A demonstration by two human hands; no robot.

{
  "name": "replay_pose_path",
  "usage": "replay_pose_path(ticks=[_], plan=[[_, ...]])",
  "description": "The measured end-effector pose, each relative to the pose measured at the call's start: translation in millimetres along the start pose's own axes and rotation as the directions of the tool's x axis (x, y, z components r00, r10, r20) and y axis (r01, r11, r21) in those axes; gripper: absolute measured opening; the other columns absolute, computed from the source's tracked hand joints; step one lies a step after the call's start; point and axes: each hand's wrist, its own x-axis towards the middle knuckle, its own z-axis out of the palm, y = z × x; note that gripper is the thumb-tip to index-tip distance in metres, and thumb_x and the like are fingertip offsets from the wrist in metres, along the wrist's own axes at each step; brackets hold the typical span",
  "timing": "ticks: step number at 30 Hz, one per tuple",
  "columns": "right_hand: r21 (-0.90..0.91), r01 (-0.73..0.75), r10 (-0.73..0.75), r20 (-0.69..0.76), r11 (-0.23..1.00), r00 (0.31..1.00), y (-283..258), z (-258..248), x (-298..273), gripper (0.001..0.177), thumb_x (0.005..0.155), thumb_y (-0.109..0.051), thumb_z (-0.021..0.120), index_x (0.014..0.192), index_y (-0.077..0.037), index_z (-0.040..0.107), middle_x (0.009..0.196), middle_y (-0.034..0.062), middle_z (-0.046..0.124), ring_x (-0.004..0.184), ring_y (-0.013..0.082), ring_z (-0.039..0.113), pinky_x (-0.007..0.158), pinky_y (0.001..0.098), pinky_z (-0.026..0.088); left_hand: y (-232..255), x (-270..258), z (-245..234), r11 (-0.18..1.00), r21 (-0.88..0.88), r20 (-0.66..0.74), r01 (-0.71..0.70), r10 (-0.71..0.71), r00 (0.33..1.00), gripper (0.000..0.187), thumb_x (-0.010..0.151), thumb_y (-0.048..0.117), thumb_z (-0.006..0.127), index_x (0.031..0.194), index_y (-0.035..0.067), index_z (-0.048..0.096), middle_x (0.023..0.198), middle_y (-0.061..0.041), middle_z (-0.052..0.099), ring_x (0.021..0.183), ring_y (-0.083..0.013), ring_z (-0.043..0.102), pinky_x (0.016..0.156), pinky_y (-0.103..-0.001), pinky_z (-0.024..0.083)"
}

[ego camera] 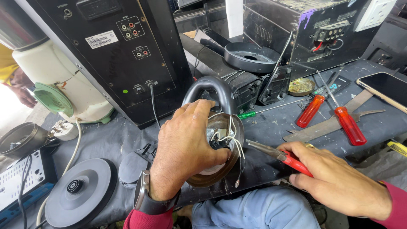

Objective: The person uses pliers to strip the insulation from wires attached to a circular electronic component, likely a speaker. They repeatedly cut and pull the wire ends to expose the metal strands.

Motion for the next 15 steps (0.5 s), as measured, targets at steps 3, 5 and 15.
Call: replay_pose_path(ticks=[3, 5, 15], plan=[[0.020, 0.032, -0.032, 0.015, 0.999, 0.999, -11, -5, -1, 0.056, 0.084, -0.030, 0.068, 0.137, -0.018, 0.054, 0.115, 0.0030, 0.069, 0.111, 0.0236, 0.064, 0.091, 0.0401, 0.048, 0, 0, 0, 1.000, 0.004, 0.001, 0.010, -0.010, 1.000, 0.082, 0.051, 0.037, 0.091, 0.120, 0.005, 0.061, 0.109, -0.017, 0.069, 0.105, -0.0373, 0.066, 0.084, -0.049, 0.054], [-0.337, -0.008, -0.031, -0.111, 0.941, 0.993, -16, -2, -2, 0.054, 0.083, -0.035, 0.068, 0.133, -0.020, 0.054, 0.108, 0.0031, 0.068, 0.111, 0.0246, 0.062, 0.093, 0.0425, 0.043, 1, 0, 1, 1.000, 0.000, -0.011, -0.001, 0.001, 1.000, 0.081, 0.050, 0.037, 0.091, 0.119, 0.004, 0.061, 0.109, -0.017, 0.069, 0.105, -0.0370, 0.066, 0.084, -0.048, 0.054], [-0.371, 0.053, -0.153, -0.247, 0.927, 0.957, -32, 5, -1, 0.071, 0.066, -0.022, 0.076, 0.133, -0.008, 0.054, 0.108, 0.0070, 0.060, 0.102, 0.0268, 0.063, 0.083, 0.0423, 0.051, 2, 1, 3, 1.000, 0.009, -0.027, -0.013, 0.013, 1.000, 0.084, 0.049, 0.035, 0.091, 0.121, 0.004, 0.061, 0.111, -0.018, 0.069, 0.106, -0.0379, 0.065, 0.085, -0.047, 0.053]])
